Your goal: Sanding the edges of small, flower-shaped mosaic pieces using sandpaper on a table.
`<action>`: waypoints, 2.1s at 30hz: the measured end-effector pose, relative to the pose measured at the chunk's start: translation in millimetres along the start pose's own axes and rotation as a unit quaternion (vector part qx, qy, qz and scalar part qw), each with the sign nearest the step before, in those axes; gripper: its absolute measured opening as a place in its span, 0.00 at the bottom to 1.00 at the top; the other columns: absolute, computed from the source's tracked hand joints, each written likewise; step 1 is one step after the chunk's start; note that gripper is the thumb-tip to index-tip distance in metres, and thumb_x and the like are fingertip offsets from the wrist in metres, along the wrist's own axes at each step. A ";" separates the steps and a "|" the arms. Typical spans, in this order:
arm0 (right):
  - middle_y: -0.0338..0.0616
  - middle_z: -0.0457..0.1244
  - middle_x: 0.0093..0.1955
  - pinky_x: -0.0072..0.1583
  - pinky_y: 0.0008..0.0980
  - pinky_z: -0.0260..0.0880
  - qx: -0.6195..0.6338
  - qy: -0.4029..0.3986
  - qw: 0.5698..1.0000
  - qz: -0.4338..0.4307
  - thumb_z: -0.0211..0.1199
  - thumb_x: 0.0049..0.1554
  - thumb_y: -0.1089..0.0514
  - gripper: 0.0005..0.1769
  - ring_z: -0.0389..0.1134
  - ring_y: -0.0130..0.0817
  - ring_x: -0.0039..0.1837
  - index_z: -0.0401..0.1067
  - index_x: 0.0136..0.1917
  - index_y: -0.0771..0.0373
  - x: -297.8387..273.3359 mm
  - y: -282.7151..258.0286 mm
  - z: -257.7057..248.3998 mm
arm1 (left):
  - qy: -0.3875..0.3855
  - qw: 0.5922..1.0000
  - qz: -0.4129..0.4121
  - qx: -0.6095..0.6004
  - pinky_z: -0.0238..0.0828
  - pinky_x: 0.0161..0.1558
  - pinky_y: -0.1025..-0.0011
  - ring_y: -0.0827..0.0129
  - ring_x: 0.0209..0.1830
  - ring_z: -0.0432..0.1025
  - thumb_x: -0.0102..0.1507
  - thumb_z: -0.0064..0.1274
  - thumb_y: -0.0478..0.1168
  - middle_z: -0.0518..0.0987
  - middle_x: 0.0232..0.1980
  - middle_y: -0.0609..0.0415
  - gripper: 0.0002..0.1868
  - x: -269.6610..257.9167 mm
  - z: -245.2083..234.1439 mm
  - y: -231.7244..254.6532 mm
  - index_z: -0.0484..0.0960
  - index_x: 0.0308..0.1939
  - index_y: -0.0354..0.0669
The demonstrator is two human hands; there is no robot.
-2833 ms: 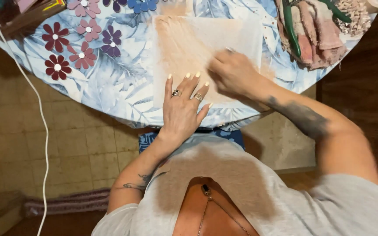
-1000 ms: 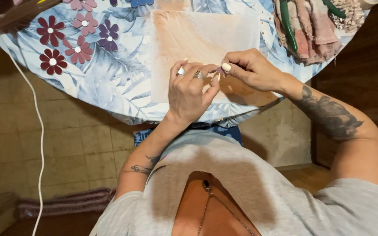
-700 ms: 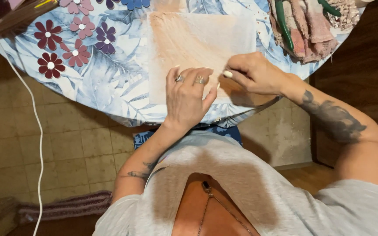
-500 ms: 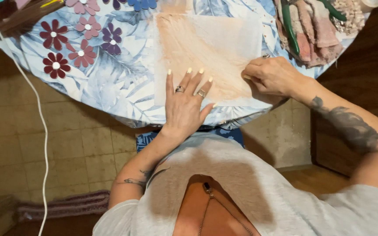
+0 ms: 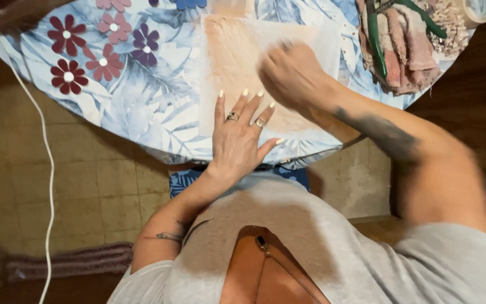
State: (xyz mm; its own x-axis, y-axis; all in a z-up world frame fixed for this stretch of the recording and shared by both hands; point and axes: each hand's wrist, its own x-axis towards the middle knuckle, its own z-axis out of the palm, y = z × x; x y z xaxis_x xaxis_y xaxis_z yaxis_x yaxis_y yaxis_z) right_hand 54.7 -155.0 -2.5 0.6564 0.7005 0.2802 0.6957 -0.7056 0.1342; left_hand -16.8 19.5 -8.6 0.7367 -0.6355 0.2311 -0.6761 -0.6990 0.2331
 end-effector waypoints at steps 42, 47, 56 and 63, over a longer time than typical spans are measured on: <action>0.32 0.48 0.20 0.33 0.21 0.53 0.516 0.021 0.817 0.255 0.48 0.56 0.59 0.11 0.53 0.22 0.30 0.63 0.33 0.62 -41.8 -28.4 -63.6 | 0.222 0.943 -0.017 -0.246 0.54 0.54 0.60 0.69 0.39 0.70 0.51 0.51 0.41 0.75 0.34 0.63 0.15 26.7 8.4 10.8 0.75 0.41 0.49; 0.34 0.50 0.20 0.32 0.19 0.51 0.547 0.028 0.791 0.274 0.49 0.56 0.60 0.11 0.49 0.18 0.30 0.63 0.32 0.64 -45.1 -33.4 -62.4 | 0.259 0.933 -0.003 -0.250 0.58 0.49 0.62 0.67 0.35 0.70 0.51 0.51 0.38 0.74 0.29 0.61 0.09 28.6 1.8 13.6 0.76 0.36 0.47; 0.40 0.52 0.22 0.31 0.24 0.53 0.441 0.028 0.859 0.260 0.51 0.55 0.60 0.10 0.52 0.31 0.27 0.62 0.32 0.64 -78.1 -24.3 -32.7 | 0.230 0.952 0.006 -0.200 0.53 0.50 0.58 0.65 0.38 0.69 0.53 0.51 0.43 0.73 0.31 0.57 0.10 19.9 1.7 15.6 0.75 0.35 0.45; 0.39 0.53 0.28 0.32 0.32 0.60 -0.001 -0.060 0.988 0.141 0.51 0.47 0.56 0.04 0.59 0.36 0.28 0.60 0.33 0.56 -113.3 -13.8 -15.0 | 0.052 0.990 0.014 -0.132 0.30 0.58 0.44 0.53 0.53 0.62 0.53 0.50 0.50 0.71 0.50 0.45 0.22 2.6 -10.8 5.4 0.74 0.46 0.42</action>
State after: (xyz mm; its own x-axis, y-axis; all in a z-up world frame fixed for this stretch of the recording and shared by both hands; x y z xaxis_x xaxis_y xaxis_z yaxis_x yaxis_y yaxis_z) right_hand -33.6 -226.2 -21.9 0.8538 0.4841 0.1912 0.4804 -0.8744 0.0685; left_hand -18.6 17.6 3.4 0.7218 -0.6067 0.3329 -0.6859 -0.5629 0.4613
